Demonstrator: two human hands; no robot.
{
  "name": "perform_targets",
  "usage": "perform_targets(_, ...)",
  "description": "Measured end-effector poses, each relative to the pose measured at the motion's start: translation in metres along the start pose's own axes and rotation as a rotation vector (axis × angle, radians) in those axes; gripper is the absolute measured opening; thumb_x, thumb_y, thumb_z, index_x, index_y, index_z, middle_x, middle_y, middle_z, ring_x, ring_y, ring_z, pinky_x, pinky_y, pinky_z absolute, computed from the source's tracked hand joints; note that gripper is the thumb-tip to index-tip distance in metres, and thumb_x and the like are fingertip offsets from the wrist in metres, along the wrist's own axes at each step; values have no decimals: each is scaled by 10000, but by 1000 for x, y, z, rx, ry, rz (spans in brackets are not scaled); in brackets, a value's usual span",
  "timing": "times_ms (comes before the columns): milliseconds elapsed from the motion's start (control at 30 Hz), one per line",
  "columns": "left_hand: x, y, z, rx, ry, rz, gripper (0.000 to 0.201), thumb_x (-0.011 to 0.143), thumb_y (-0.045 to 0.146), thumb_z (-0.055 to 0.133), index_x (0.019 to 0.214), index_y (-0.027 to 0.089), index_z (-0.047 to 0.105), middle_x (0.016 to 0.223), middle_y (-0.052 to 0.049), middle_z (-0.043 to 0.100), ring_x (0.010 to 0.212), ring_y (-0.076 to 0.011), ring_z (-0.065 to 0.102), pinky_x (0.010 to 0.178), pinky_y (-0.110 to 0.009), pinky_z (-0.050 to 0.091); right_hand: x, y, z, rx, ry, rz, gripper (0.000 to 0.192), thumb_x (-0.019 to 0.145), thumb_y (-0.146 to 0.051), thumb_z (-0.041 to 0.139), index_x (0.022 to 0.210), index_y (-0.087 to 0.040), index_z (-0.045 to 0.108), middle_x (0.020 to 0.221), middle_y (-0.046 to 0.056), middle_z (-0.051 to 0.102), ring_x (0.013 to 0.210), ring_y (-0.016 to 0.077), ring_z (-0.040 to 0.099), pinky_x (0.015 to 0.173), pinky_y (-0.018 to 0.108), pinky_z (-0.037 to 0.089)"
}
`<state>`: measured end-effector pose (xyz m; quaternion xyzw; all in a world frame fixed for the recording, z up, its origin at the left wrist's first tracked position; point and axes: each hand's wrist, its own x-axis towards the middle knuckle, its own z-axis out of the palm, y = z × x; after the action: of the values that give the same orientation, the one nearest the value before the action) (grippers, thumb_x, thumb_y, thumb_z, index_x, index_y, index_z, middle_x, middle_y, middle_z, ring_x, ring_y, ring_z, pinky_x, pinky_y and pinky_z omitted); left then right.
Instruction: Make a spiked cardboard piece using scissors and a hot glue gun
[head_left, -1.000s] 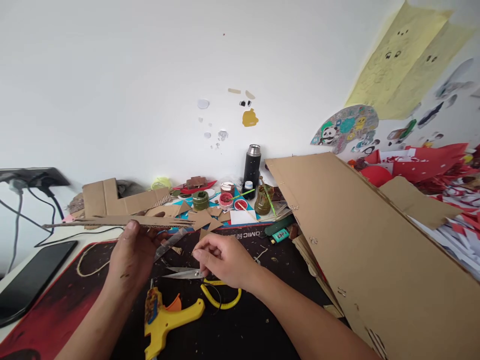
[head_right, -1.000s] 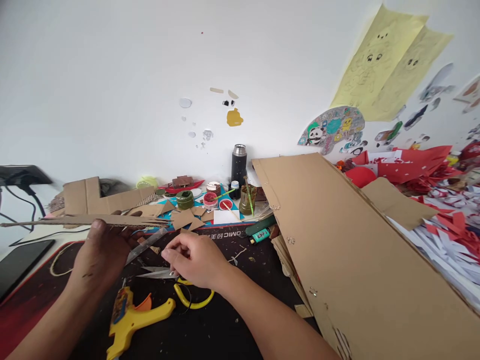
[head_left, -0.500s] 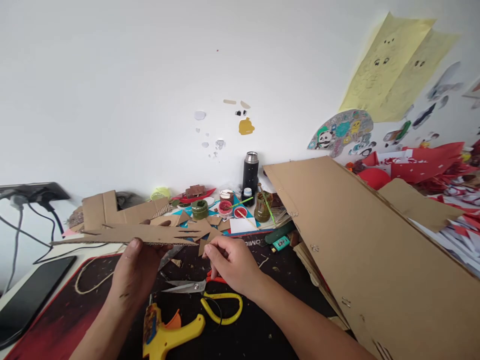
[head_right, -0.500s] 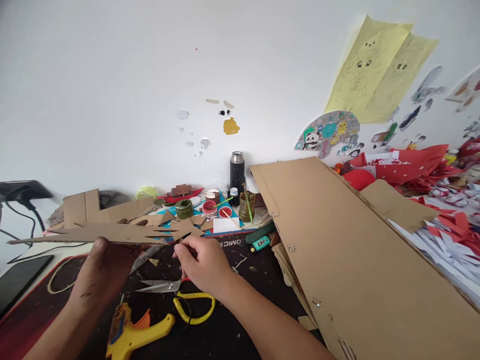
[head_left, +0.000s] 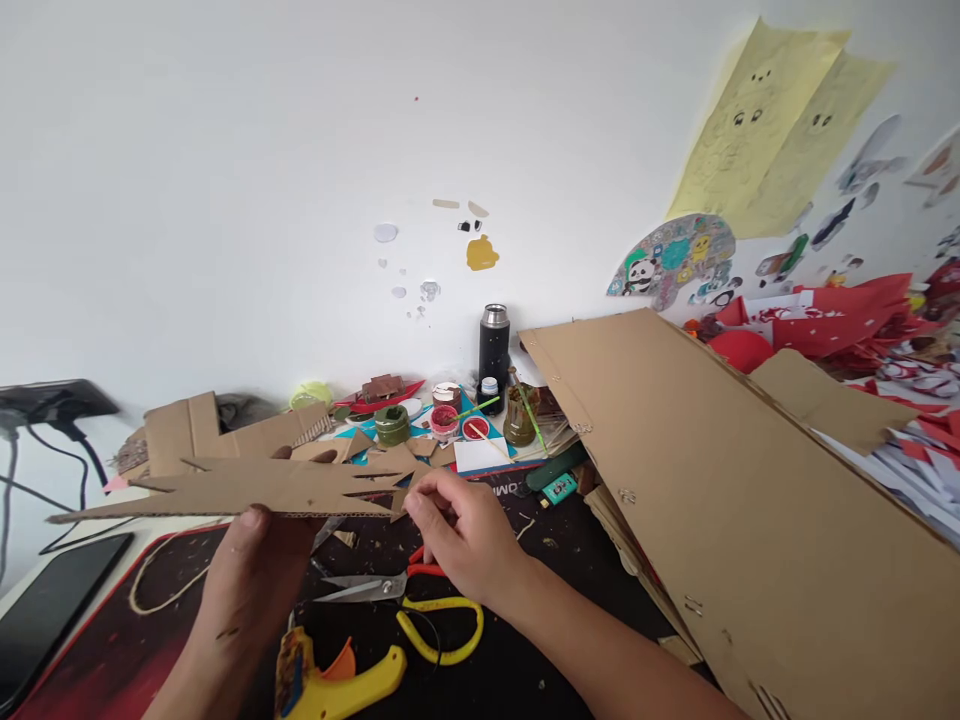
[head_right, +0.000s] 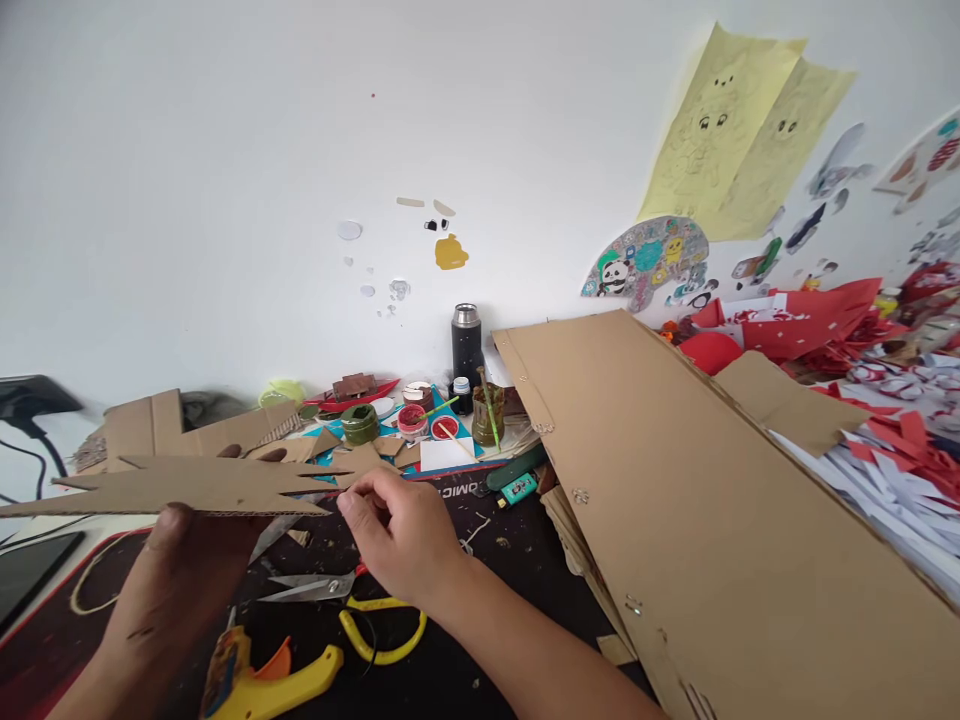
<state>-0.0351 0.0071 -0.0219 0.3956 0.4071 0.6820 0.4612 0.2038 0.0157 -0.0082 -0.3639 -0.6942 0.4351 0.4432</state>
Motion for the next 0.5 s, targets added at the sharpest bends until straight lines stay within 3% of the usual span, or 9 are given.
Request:
perform_targets(133, 0, 2, -8, -15, 22, -7, 561, 755, 717, 854, 1262, 481, 806, 1466, -23, 748, 1569, -495, 446, 1157, -778, 488, -3, -1, 2, 11, 3, -20, 404, 1094, -550, 486, 971, -216, 676, 609, -22, 592, 568, 155, 611, 584, 274, 447)
perform_targets(300, -4, 11, -2, -2, 52, 21, 488, 774, 691, 838, 1212, 476, 827, 1350, -14, 805, 1474, -480, 566, 1073, -730, 575, -6, -4, 5, 4, -14, -34, 420, 1119, -527, 443, 985, -211, 685, 605, -19, 602, 569, 154, 612, 616, 282, 466)
perform_targets(400, -7, 19, 8, -26, 55, 12, 489, 748, 687, 881, 1176, 453, 841, 1308, 6, 813, 1464, -440, 572, 1064, -620, 601, -6, -8, 4, -11, -13, -46, 388, 1110, -505, 457, 989, -211, 681, 622, -20, 605, 584, 152, 618, 617, 280, 462)
perform_targets(500, -8, 26, 18, -63, 89, 44, 594, 600, 688, 976, 1093, 381, 856, 1205, -16, 827, 1284, -395, 678, 873, -463, 666, -6, -13, 4, -22, -9, -87, 336, 1076, -497, 523, 1001, -209, 677, 660, -20, 615, 602, 149, 619, 612, 278, 452)
